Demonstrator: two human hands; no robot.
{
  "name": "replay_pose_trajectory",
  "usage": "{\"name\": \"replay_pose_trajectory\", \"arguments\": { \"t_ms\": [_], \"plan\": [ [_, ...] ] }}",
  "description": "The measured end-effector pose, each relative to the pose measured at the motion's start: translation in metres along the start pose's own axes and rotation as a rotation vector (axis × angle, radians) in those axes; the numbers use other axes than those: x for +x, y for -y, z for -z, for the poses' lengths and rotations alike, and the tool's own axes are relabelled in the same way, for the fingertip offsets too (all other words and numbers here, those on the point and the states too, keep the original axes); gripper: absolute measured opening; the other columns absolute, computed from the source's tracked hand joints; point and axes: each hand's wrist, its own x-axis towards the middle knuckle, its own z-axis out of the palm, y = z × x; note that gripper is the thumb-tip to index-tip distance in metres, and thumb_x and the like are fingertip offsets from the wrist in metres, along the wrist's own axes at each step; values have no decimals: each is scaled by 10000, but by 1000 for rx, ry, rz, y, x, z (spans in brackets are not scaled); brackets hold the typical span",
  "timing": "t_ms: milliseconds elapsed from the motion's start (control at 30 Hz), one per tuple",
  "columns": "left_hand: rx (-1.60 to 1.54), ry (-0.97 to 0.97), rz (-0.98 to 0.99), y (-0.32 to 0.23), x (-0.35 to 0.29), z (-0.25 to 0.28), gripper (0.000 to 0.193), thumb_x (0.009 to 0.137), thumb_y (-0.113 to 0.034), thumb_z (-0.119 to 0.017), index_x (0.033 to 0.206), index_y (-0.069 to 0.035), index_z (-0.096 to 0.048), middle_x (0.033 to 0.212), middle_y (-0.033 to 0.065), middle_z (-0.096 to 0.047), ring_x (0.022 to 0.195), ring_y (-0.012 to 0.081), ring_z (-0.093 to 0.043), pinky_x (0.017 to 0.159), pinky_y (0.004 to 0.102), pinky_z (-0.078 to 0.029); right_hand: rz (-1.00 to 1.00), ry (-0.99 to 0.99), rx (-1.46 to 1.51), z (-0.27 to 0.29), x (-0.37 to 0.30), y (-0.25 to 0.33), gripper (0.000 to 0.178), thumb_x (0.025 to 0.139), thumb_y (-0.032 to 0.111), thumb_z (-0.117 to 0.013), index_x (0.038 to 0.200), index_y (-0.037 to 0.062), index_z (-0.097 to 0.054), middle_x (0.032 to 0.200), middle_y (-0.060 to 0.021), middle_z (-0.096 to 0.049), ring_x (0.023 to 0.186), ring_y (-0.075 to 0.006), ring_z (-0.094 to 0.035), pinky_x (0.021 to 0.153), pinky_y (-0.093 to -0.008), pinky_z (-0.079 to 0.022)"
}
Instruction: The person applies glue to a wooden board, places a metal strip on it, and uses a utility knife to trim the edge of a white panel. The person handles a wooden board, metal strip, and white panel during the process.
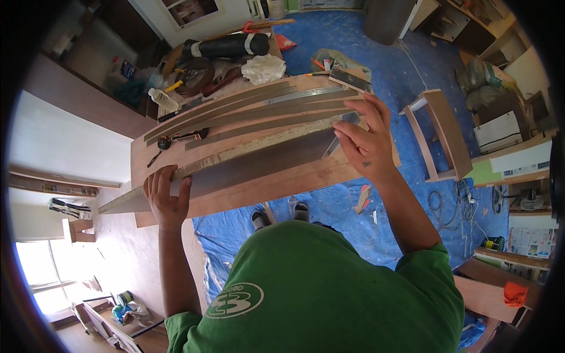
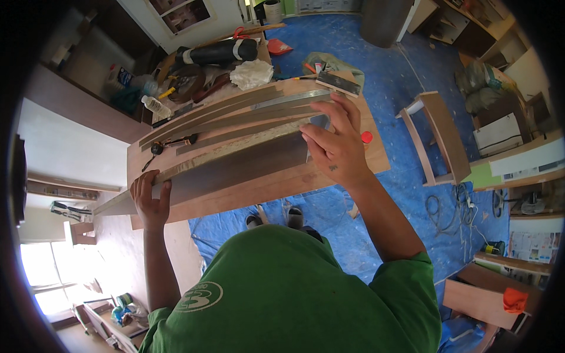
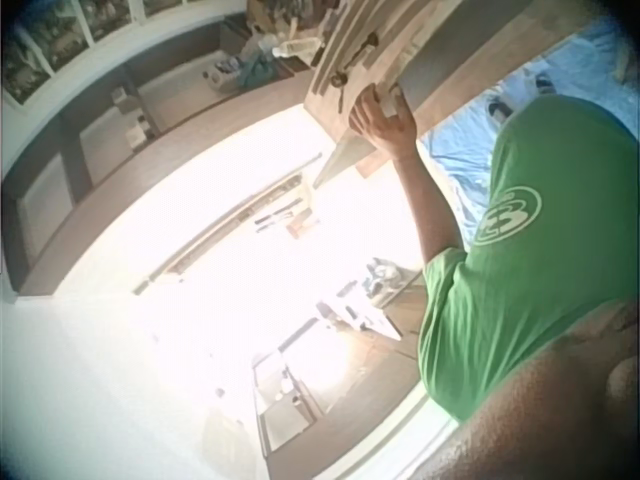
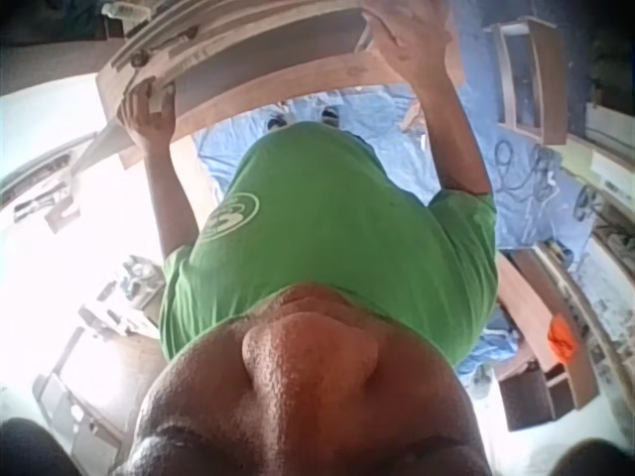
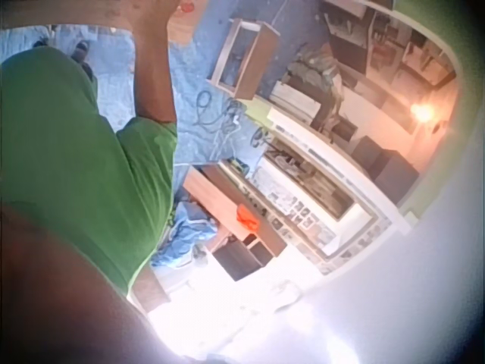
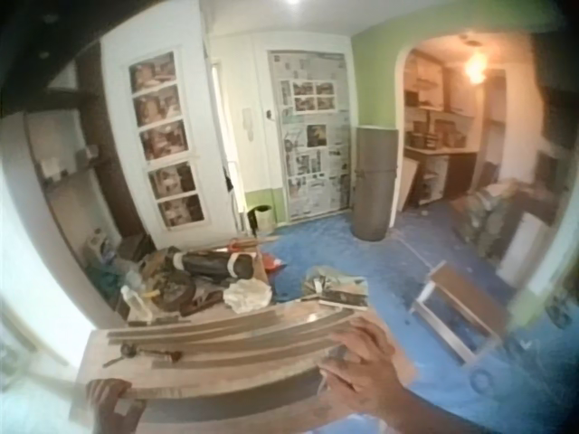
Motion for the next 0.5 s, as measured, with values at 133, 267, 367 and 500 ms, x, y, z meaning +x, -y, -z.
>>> {"name": "replay_pose_trajectory", "arguments": {
  "t_ms": [133, 267, 367, 500],
  "plan": [
    [1, 10, -3, 2, -2, -1, 348, 916, -279, -753, 1176, -58, -687, 1126, 131, -710, 1083, 357, -627, 1023, 483, -416, 10, -9, -1, -1, -4, -4, 308, 732, -44, -841, 973, 144, -799, 1301, -69, -652, 1366, -385, -482, 1088, -475, -447],
    [13, -17, -9, 3, -1, -2, 353, 895, -299, -773, 1157, -74, -695, 1106, 118, -717, 1064, 346, -643, 1026, 479, -421, -6, 1, -5, 2, -7, -6, 329, 730, -50, -836, 989, 150, -804, 1294, -65, -658, 1359, -388, -491, 1084, -480, -452],
    [12, -20, -1, 5, -4, -2, 350, 894, -299, -778, 1154, -79, -696, 1101, 120, -715, 1061, 345, -643, 1023, 479, -422, -18, 15, -6, 2, -7, -4, 317, 733, -42, -831, 988, 145, -803, 1285, -64, -660, 1353, -390, -500, 1069, -476, -465],
    [0, -19, 16, 2, -2, -1, 357, 884, -300, -791, 1152, -85, -695, 1087, 114, -714, 1050, 336, -645, 1019, 476, -424, -48, -7, 26, 7, -7, -3, 305, 765, -16, -823, 1044, 104, -791, 1279, -79, -659, 1330, -382, -521, 1068, -477, -474]
  ]
}}
